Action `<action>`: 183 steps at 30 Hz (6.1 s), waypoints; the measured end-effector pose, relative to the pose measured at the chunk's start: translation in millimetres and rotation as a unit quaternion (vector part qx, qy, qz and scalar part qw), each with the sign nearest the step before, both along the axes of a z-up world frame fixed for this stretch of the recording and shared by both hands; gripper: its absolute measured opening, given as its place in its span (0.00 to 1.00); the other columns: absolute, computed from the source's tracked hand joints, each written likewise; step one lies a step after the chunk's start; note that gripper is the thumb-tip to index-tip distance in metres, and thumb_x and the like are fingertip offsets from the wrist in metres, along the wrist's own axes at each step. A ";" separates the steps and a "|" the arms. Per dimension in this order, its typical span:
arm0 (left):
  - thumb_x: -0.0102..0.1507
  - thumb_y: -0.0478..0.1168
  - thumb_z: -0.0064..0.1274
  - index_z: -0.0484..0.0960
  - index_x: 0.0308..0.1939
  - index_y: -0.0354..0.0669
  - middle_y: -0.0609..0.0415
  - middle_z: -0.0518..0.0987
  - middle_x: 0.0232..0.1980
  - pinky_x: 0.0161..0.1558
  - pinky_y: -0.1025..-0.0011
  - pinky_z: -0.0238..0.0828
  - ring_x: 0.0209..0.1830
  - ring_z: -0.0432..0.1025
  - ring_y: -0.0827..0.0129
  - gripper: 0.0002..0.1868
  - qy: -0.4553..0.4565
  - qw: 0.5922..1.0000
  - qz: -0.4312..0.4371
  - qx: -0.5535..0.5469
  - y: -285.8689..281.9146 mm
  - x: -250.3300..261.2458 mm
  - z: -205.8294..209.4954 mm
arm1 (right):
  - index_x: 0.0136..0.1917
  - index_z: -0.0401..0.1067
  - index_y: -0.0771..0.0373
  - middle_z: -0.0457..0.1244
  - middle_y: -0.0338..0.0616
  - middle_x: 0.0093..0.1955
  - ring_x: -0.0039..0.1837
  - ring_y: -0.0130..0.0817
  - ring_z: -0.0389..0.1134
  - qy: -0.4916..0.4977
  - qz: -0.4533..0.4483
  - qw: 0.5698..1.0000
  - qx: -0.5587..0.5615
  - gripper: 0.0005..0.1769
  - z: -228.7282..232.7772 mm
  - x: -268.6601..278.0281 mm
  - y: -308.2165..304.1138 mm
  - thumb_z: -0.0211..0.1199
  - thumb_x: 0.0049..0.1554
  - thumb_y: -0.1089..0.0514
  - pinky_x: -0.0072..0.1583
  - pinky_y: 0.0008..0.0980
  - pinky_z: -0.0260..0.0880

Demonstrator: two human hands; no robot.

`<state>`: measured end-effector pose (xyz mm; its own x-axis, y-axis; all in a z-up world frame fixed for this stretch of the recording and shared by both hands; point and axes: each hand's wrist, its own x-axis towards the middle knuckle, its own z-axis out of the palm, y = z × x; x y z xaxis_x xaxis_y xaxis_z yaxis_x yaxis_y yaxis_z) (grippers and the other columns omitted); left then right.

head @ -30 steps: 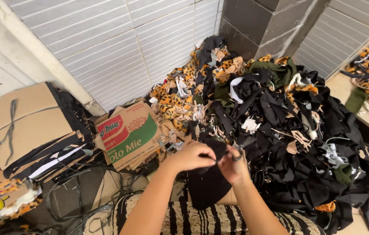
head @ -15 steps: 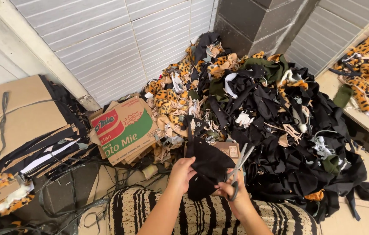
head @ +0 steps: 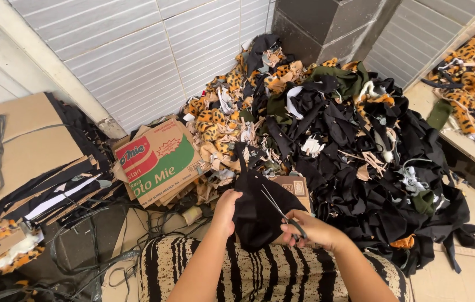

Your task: Sorting and trimming fabric scraps from a large pile using scissors on the floor of a warehouse.

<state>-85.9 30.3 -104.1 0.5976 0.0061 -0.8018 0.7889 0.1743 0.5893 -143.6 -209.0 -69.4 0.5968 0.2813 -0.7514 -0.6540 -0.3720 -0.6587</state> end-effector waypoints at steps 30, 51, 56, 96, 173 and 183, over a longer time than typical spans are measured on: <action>0.56 0.50 0.71 0.71 0.71 0.35 0.35 0.70 0.72 0.70 0.44 0.57 0.77 0.58 0.45 0.44 -0.067 0.996 -0.046 -0.033 20.2 -19.2 41.4 | 0.55 0.70 0.62 0.60 0.42 0.25 0.27 0.30 0.64 -0.035 0.185 0.977 0.102 0.30 -72.9 108.4 1.1 0.79 0.49 0.44 0.32 0.20 0.58; 0.62 0.41 0.58 0.83 0.51 0.36 0.48 0.79 0.45 0.48 0.66 0.66 0.44 0.73 0.58 0.16 -0.190 0.911 0.149 -0.333 -14.5 15.0 -31.1 | 0.57 0.63 0.58 0.52 0.35 0.30 0.31 0.22 0.52 -0.045 0.005 0.922 0.386 0.32 -96.8 48.1 16.8 0.71 0.52 0.37 0.36 0.21 0.54; 0.61 0.41 0.63 0.83 0.37 0.43 0.52 0.83 0.37 0.45 0.68 0.72 0.36 0.76 0.63 0.07 -0.143 0.927 0.148 -0.315 -30.3 28.7 -24.0 | 0.65 0.60 0.58 0.51 0.36 0.30 0.31 0.25 0.49 -0.090 -0.011 0.923 0.374 0.39 -64.3 48.1 15.3 0.69 0.52 0.34 0.36 0.24 0.53; 0.51 0.47 0.75 0.85 0.29 0.46 0.55 0.76 0.26 0.40 0.72 0.74 0.33 0.75 0.65 0.14 -0.213 0.954 -0.207 -0.043 -32.7 57.7 3.9 | 0.65 0.66 0.64 0.54 0.42 0.30 0.34 0.34 0.60 -0.116 -0.108 0.936 0.314 0.38 -120.2 100.5 -37.7 0.77 0.48 0.46 0.33 0.24 0.60; 0.71 0.41 0.48 0.83 0.55 0.42 0.52 0.81 0.56 0.53 0.57 0.74 0.56 0.75 0.57 0.13 -0.452 0.704 -0.545 0.060 -90.0 -107.3 -60.1 | 0.76 0.62 0.55 0.62 0.43 0.72 0.64 0.41 0.67 -0.197 -0.239 0.915 -0.259 0.32 -109.3 122.9 -59.1 0.62 0.60 0.56 0.60 0.44 0.68; 0.67 0.44 0.53 0.85 0.47 0.47 0.57 0.78 0.42 0.42 0.71 0.69 0.39 0.73 0.68 0.10 -0.333 0.876 -0.318 0.143 -101.3 -98.5 -66.8 | 0.75 0.59 0.47 0.56 0.37 0.78 0.81 0.35 0.54 -0.100 0.100 0.990 -0.017 0.41 -10.0 -9.7 -61.0 0.58 0.48 0.62 0.78 0.44 0.52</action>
<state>-184.4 -71.1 -170.9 0.8872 -0.3551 -0.2945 0.1377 -0.4054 0.9037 -153.3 -270.0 -79.4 0.6693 0.3864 -0.6346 -0.4221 -0.5051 -0.7528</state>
